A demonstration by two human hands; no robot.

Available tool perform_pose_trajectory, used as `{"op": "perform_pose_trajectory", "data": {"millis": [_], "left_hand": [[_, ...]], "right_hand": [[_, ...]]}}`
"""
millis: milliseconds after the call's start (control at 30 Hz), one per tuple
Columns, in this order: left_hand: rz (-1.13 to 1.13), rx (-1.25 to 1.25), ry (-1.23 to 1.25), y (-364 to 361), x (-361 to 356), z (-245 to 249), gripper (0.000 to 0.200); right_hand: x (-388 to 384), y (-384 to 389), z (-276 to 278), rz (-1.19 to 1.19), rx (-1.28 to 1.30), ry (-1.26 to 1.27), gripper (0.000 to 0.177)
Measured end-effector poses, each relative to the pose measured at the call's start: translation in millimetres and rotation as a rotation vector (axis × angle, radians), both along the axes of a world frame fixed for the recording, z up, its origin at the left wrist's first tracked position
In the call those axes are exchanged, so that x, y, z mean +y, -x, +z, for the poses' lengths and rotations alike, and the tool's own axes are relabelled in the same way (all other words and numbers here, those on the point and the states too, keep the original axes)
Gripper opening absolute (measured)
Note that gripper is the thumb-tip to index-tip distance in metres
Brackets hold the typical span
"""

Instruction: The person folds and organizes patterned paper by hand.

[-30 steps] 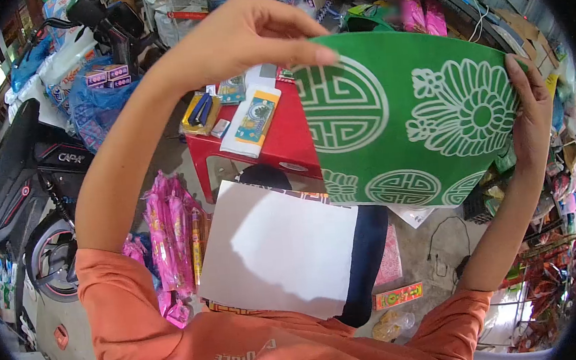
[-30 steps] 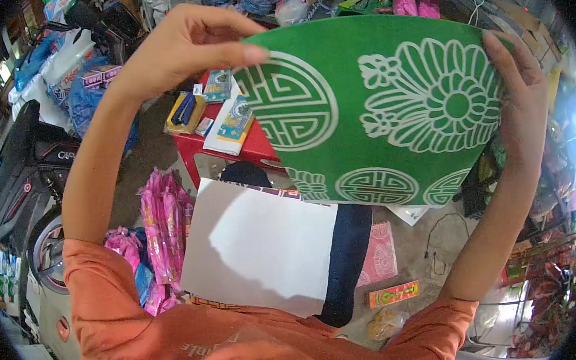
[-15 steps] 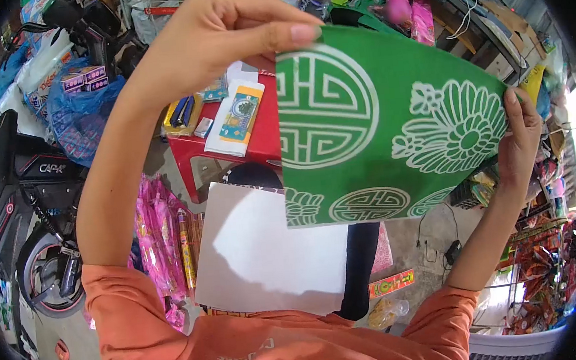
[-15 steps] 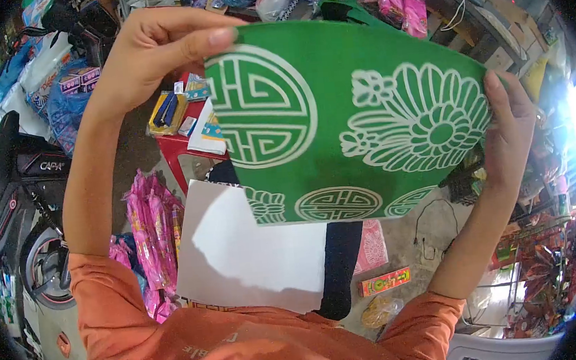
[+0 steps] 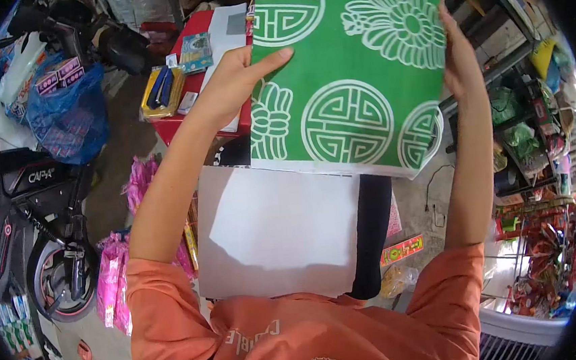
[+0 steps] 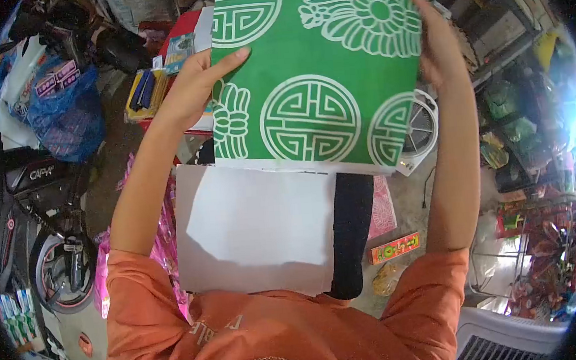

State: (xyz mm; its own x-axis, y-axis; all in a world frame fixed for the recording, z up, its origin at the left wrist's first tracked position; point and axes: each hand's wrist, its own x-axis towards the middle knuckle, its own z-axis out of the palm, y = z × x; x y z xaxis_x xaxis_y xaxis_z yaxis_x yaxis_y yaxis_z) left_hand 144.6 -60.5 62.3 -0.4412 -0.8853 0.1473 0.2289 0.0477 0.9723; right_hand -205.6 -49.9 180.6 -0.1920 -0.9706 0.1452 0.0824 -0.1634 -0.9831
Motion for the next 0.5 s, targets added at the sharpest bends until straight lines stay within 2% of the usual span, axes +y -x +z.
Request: {"op": "perform_pose_trajectory", "data": {"millis": [33, 100, 133, 267, 467, 500], "left_hand": [[0.033, 0.008, -0.055, -4.3, -6.5, -9.5, 0.040], [0.094, 0.015, -0.164, -16.5, -15.7, -23.4, 0.039], [0.148, 0.039, -0.169, -20.0, -14.5, -24.1, 0.038], [0.234, -0.078, -0.219, -39.7, -5.9, -16.9, 0.040], [0.311, 0.013, -0.152, -52.1, 13.3, -12.3, 0.037], [0.331, 0.035, -0.142, -51.9, 18.4, -11.1, 0.036]], "right_hand": [[-1.7, -2.0, -21.5, 0.028, 0.049, 0.002, 0.048], [12.9, -7.2, -50.3, 0.141, 0.172, -0.148, 0.044], [3.2, 12.3, -73.7, 0.178, 0.287, -0.201, 0.038], [28.1, -23.1, -101.9, 0.275, 0.086, -0.183, 0.040], [50.6, -23.4, -118.9, 0.371, -0.163, -0.061, 0.038], [58.4, -26.7, -120.3, 0.363, -0.050, -0.067, 0.038]]}}
